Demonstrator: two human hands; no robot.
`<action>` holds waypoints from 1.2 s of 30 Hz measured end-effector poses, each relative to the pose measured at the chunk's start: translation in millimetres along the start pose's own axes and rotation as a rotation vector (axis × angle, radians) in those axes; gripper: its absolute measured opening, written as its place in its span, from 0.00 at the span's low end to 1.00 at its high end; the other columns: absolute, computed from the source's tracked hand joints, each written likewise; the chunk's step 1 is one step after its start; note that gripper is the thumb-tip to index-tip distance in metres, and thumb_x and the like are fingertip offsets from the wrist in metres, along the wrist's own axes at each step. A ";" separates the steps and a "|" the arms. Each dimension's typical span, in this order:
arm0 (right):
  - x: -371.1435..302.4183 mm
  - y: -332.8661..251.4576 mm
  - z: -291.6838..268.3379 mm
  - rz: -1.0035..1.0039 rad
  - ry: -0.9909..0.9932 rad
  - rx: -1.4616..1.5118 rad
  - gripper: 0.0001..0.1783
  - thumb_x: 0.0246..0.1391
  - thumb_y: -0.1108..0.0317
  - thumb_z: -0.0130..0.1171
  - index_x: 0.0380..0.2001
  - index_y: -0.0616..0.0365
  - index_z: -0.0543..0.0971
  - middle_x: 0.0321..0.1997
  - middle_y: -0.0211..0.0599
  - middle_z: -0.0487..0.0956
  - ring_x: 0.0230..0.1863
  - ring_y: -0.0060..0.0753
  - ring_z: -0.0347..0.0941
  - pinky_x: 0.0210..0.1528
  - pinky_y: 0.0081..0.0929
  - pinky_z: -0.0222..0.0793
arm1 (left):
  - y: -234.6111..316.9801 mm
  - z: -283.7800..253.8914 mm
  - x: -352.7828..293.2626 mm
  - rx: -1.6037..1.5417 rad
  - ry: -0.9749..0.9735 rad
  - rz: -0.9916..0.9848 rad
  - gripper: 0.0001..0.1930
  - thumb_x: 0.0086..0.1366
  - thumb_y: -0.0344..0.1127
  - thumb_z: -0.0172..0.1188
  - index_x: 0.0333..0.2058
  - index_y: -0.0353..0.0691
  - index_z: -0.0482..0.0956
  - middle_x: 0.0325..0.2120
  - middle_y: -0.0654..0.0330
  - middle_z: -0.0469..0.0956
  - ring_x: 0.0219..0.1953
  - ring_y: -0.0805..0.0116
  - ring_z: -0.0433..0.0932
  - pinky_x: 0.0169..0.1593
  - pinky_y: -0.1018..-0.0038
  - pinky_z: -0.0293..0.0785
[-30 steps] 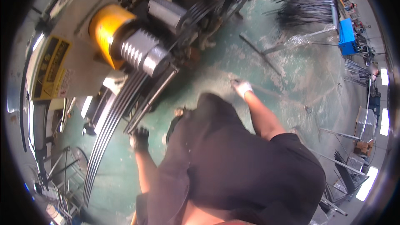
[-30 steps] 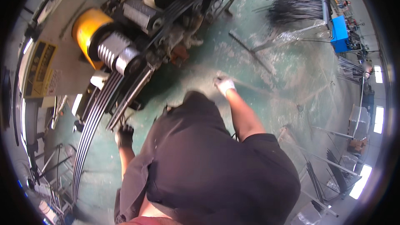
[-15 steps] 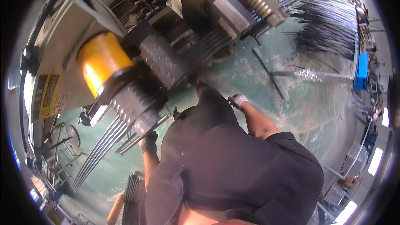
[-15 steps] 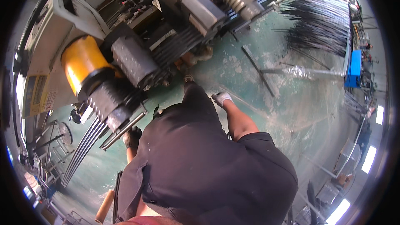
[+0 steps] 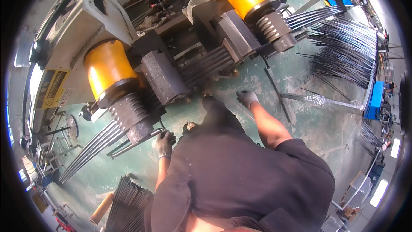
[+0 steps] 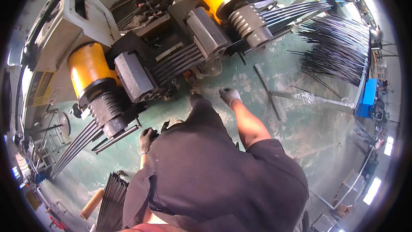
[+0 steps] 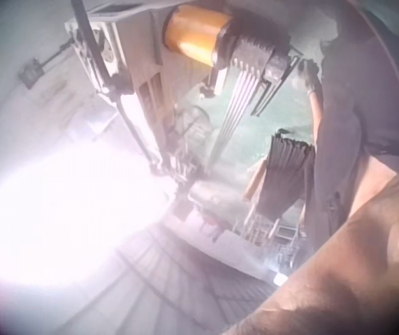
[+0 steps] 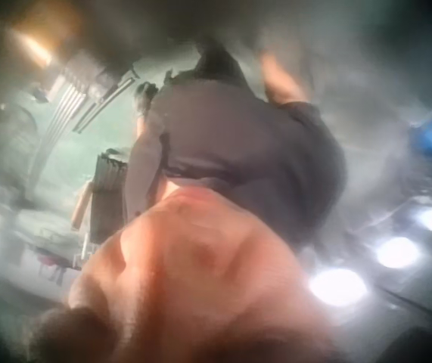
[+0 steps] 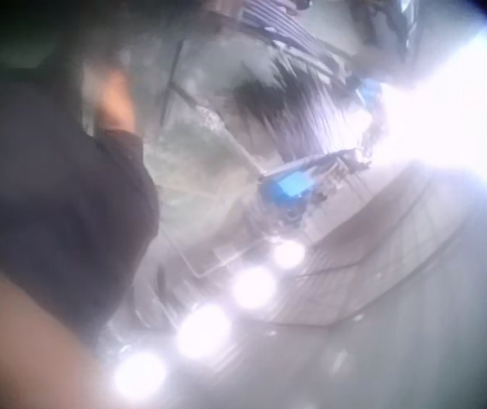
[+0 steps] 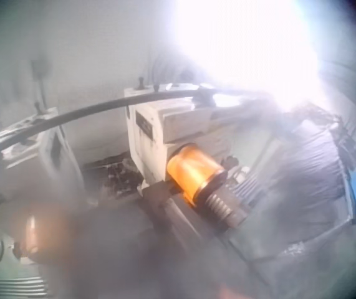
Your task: The person picks up bundles of long black metal rods from a rack, feeds them into a bending machine, and retrieves the bent rods. They then place the bent rods onto a wooden workbench and use a tape measure to check dimensions before stacking them.
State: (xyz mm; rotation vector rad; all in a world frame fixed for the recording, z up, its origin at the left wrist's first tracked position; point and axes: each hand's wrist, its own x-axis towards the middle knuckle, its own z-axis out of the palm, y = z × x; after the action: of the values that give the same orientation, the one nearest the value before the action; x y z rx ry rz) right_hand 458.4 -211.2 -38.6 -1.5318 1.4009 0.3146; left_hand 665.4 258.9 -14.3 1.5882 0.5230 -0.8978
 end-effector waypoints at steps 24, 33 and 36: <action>-90.9 73.5 -72.5 -0.122 0.383 -0.314 0.33 0.69 0.42 0.51 0.51 0.63 0.87 0.55 0.64 0.84 0.61 0.64 0.81 0.61 0.47 0.77 | -88.9 -244.5 87.3 -0.541 -0.137 0.416 0.07 0.70 0.32 0.61 0.40 0.43 0.87 0.41 0.56 0.86 0.46 0.58 0.85 0.50 0.64 0.83; -162.1 -159.7 -281.6 -0.765 1.063 -0.031 0.27 0.64 0.49 0.63 0.58 0.54 0.84 0.58 0.47 0.86 0.62 0.55 0.81 0.66 0.45 0.75 | 161.4 -202.0 -93.6 -0.556 0.802 0.890 0.13 0.70 0.29 0.69 0.50 0.30 0.83 0.41 0.47 0.87 0.39 0.56 0.88 0.46 0.63 0.90; -161.4 -209.6 -309.6 -0.938 1.143 -0.289 0.27 0.64 0.45 0.63 0.60 0.48 0.84 0.62 0.40 0.85 0.68 0.50 0.76 0.73 0.43 0.69 | 232.3 -155.5 -164.2 -0.384 0.995 1.047 0.14 0.73 0.33 0.68 0.52 0.31 0.84 0.43 0.49 0.86 0.42 0.60 0.86 0.49 0.68 0.88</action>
State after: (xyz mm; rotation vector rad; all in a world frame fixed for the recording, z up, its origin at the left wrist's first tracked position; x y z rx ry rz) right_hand 463.7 -390.2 327.2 -2.5838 1.2111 -1.1367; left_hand 781.9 381.1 262.5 1.5532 0.3927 0.7844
